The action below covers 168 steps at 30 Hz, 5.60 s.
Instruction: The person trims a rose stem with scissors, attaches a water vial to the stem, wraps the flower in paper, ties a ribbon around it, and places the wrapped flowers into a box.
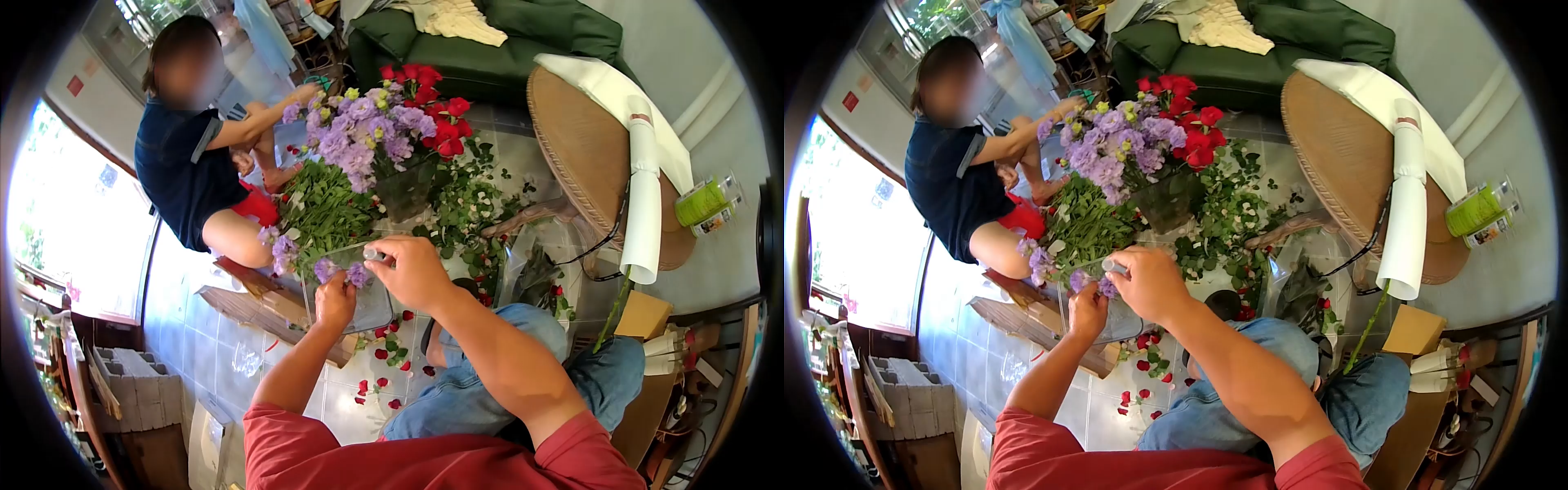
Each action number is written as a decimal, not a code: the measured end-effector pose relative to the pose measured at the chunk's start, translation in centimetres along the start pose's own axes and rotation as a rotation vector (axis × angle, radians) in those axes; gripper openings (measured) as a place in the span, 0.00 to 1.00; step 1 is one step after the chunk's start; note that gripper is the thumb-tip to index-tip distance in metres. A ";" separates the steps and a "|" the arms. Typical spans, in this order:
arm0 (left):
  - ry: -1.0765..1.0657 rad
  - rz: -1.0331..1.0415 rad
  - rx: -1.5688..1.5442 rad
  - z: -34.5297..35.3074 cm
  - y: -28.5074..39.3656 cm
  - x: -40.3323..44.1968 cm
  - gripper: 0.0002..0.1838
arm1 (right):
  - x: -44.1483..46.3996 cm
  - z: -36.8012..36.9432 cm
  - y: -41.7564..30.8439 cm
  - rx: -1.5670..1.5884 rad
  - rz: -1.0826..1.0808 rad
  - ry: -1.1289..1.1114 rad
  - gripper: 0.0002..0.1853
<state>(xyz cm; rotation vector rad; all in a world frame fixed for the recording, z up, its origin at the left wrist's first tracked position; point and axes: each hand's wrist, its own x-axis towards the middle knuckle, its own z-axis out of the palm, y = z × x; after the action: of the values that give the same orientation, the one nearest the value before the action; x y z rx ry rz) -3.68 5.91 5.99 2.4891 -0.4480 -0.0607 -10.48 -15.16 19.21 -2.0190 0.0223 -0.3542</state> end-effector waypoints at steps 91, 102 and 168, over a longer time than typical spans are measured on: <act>0.056 -0.266 -0.114 9.7 -11.7 5.0 0.23 | -0.6 -0.7 -0.8 -0.017 -0.076 -0.036 0.16; 0.283 0.025 -0.311 -7.1 -2.1 2.1 0.11 | -0.4 -1.0 -1.3 0.004 -0.059 -0.023 0.10; 0.161 0.201 -0.517 -10.4 8.2 -4.1 0.11 | -1.9 5.9 2.1 0.031 -0.198 -0.180 0.10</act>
<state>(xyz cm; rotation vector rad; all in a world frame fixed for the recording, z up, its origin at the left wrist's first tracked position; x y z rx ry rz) -8.51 6.80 18.91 1.9178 -0.5339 0.0933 -10.45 -10.67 14.44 -2.0199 -0.2956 -0.2941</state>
